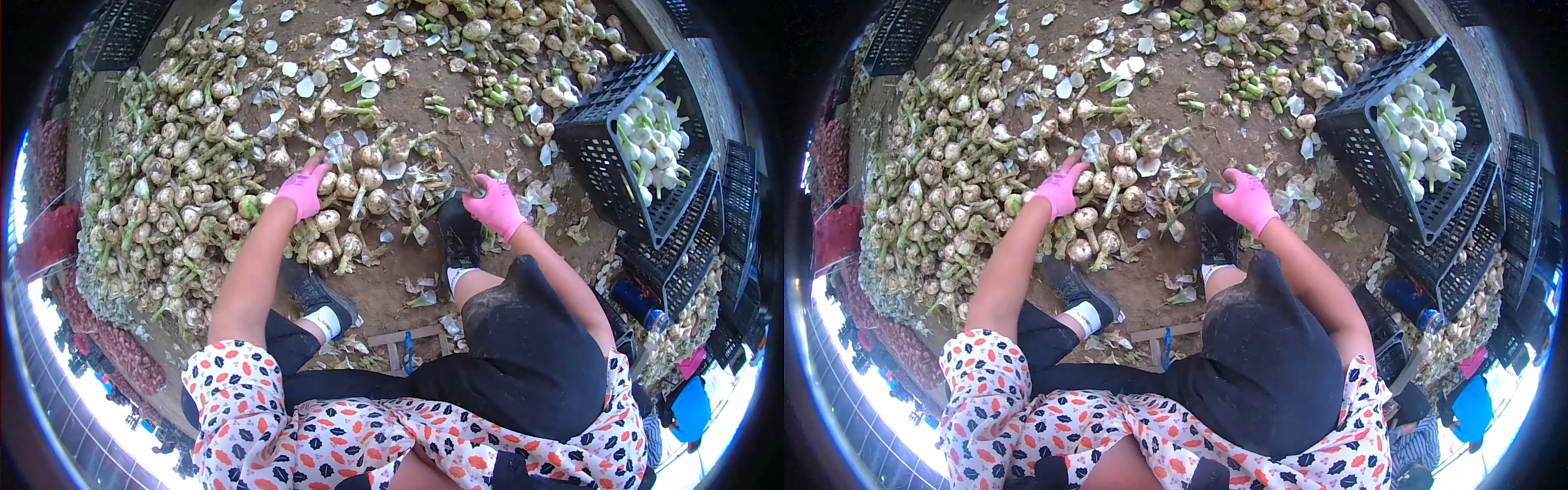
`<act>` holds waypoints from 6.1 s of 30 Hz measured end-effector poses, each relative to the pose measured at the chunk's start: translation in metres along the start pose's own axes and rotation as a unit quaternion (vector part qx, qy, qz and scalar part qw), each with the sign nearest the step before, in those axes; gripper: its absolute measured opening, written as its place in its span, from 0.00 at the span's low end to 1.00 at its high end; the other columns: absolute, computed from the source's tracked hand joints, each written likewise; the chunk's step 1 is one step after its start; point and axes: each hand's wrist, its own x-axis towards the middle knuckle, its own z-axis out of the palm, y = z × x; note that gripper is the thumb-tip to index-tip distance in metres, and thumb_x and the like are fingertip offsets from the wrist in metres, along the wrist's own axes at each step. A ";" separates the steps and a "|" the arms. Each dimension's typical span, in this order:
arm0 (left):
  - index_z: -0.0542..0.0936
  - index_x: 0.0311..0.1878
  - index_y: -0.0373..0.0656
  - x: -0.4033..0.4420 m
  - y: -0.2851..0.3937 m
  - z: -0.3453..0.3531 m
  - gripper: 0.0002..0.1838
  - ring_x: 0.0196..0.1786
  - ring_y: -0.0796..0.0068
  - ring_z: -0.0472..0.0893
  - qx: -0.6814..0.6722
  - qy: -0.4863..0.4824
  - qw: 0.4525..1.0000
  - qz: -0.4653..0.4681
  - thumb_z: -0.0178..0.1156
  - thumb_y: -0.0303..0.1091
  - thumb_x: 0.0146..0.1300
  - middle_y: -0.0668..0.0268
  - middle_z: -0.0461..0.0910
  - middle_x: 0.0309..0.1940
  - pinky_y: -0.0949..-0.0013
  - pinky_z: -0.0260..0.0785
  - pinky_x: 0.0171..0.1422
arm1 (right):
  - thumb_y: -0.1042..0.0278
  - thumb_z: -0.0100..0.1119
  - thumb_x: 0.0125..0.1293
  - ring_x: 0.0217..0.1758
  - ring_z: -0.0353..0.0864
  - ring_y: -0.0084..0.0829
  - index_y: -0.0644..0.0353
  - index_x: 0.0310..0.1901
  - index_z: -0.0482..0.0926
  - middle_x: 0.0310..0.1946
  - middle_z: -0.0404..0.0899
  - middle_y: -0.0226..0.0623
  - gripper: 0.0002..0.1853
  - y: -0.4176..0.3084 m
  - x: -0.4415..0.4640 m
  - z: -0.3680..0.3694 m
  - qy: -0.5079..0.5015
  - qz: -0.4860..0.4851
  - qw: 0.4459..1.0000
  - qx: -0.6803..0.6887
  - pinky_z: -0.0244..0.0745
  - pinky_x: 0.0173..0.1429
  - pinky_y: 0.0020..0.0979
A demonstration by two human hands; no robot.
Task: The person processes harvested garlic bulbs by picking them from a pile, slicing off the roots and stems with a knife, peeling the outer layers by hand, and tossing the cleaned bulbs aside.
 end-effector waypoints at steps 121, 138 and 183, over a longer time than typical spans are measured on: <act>0.80 0.46 0.45 -0.063 0.134 0.003 0.21 0.44 0.59 0.83 -0.218 0.003 0.917 0.334 0.70 0.40 0.48 0.59 0.83 0.42 0.63 0.75 0.52 | 0.66 0.60 0.53 0.40 0.82 0.47 0.56 0.36 0.79 0.34 0.82 0.45 0.09 -0.069 0.016 -0.042 0.019 -0.031 0.936 -0.350 0.76 0.45 0.46; 0.76 0.51 0.50 -0.051 0.129 0.001 0.26 0.48 0.61 0.78 -0.308 0.125 0.860 0.387 0.63 0.20 0.46 0.62 0.77 0.45 0.61 0.72 0.51 | 0.60 0.63 0.54 0.34 0.82 0.43 0.62 0.33 0.78 0.28 0.80 0.44 0.13 -0.050 0.001 -0.032 0.001 -0.087 0.996 -0.024 0.75 0.39 0.37; 0.71 0.61 0.49 -0.006 0.153 0.023 0.31 0.44 0.67 0.83 -0.548 0.036 0.827 0.122 0.68 0.29 0.51 0.58 0.82 0.45 0.69 0.75 0.50 | 0.60 0.71 0.58 0.38 0.78 0.19 0.61 0.46 0.78 0.36 0.82 0.30 0.19 -0.097 -0.004 -0.012 -0.072 -0.027 0.957 0.280 0.75 0.44 0.25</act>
